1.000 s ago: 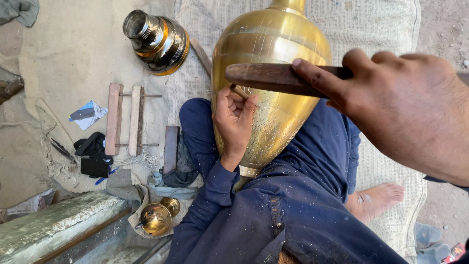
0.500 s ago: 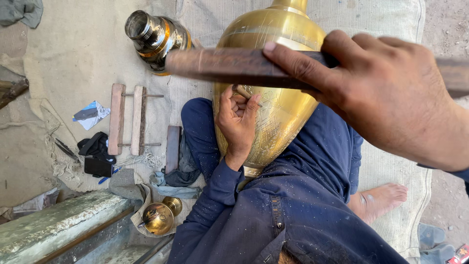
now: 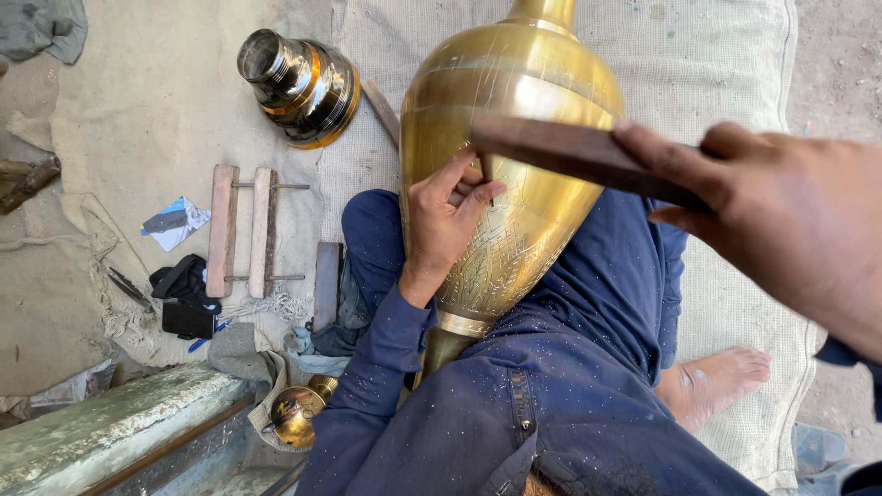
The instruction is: The person sits on the ground with a large brass vase on their lap and decorates its surface, holding a chisel against the metal and striking it with a wooden mallet to carve ornamental patterns, repositioning the chisel across different areas of the vase.
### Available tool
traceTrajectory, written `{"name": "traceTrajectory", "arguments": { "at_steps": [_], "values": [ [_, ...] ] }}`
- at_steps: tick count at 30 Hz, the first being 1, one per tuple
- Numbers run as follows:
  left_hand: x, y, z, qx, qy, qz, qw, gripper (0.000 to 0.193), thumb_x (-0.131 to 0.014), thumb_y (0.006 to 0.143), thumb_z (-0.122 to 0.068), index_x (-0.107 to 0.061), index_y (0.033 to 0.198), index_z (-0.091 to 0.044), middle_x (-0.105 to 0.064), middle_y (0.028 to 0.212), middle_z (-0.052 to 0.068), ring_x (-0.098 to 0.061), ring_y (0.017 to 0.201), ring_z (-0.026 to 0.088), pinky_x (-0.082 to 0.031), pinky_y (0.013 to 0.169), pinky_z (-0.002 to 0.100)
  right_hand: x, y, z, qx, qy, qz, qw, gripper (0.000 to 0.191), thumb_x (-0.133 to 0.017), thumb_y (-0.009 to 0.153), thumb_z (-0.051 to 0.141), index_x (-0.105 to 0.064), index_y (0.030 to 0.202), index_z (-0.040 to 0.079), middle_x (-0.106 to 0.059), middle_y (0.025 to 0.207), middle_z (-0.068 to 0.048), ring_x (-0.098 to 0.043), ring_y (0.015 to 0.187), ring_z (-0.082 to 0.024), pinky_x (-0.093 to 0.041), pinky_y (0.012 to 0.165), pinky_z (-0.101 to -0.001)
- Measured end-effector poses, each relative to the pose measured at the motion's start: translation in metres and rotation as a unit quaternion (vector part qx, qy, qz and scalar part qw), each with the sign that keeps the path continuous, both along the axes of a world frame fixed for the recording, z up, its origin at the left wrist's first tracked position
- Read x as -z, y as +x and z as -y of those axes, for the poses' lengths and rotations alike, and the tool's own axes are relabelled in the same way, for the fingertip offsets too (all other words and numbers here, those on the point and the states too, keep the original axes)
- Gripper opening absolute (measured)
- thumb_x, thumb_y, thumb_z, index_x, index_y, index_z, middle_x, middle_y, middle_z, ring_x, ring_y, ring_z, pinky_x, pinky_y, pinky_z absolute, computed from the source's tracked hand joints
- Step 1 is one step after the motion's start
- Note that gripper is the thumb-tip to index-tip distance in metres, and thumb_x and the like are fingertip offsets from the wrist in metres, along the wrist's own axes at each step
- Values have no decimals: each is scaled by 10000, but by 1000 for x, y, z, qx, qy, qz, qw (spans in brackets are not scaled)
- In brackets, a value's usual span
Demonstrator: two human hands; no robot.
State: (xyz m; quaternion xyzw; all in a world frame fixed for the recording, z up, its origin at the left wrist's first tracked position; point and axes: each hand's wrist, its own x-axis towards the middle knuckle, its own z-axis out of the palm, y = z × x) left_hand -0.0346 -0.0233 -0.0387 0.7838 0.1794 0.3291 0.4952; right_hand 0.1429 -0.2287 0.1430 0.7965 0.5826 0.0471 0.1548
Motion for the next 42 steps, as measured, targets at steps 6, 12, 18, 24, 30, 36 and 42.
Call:
{"name": "traceTrajectory", "arguments": {
  "at_steps": [6, 12, 18, 24, 30, 36, 42],
  "values": [
    [-13, 5, -23, 133, 66, -63, 987, 476, -826, 912, -138, -649, 1353, -113, -777, 940, 81, -778, 800, 143, -630, 726, 278, 52, 8, 23, 143, -30, -82, 986, 755, -734, 912, 454, -438, 1586, 289, -697, 864, -15, -679, 603, -149, -557, 549, -271],
    [-24, 14, -34, 211, 141, -50, 966, 522, -824, 925, -178, -609, 1398, -135, -760, 1202, 116, -775, 942, 180, -631, 803, 310, 97, -4, 51, 135, 339, -421, 830, 879, -835, 830, 190, -428, 1596, 50, -717, 1102, -177, -701, 949, -209, -575, 845, -355],
    [-33, 23, -36, 239, 79, -99, 963, 498, -821, 887, -155, -649, 1354, -137, -781, 1097, 95, -775, 808, 144, -637, 719, 282, 107, -22, 59, 189, 357, -517, 755, 663, -848, 858, 137, -558, 1440, 5, -708, 1078, -165, -672, 958, -113, -558, 866, -301],
    [-43, 29, -41, 292, 93, -128, 943, 481, -822, 872, -116, -671, 1329, -129, -777, 973, 104, -767, 822, 178, -608, 756, 323, 116, -37, 66, 194, 406, -462, 764, 629, -838, 870, 72, -562, 1432, 20, -678, 1032, -98, -646, 923, -95, -537, 831, -262],
    [-50, 34, -39, 332, 118, -137, 926, 467, -799, 847, -100, -691, 1298, -162, -782, 1062, 76, -778, 856, 191, -608, 781, 329, 129, -54, 79, 219, 405, -401, 792, 744, -827, 886, 163, -515, 1561, 150, -690, 1012, -123, -636, 877, -155, -523, 813, -286],
    [-44, 29, -31, 280, 175, -69, 941, 438, -778, 942, -101, -649, 1357, -158, -777, 1129, 62, -767, 939, 200, -614, 823, 313, 149, -57, 91, 232, 321, -359, 845, 753, -807, 856, 206, -524, 1553, 187, -702, 1015, -141, -715, 831, -245, -532, 737, -352],
    [-26, 9, -18, 109, -32, -59, 992, 459, -842, 905, -103, -598, 1294, -105, -739, 900, 50, -748, 790, 108, -616, 655, 248, 156, -48, 84, 200, 303, -339, 868, 772, -811, 851, 214, -518, 1565, 195, -672, 976, -116, -660, 772, -274, -524, 700, -387]
  ]
}}
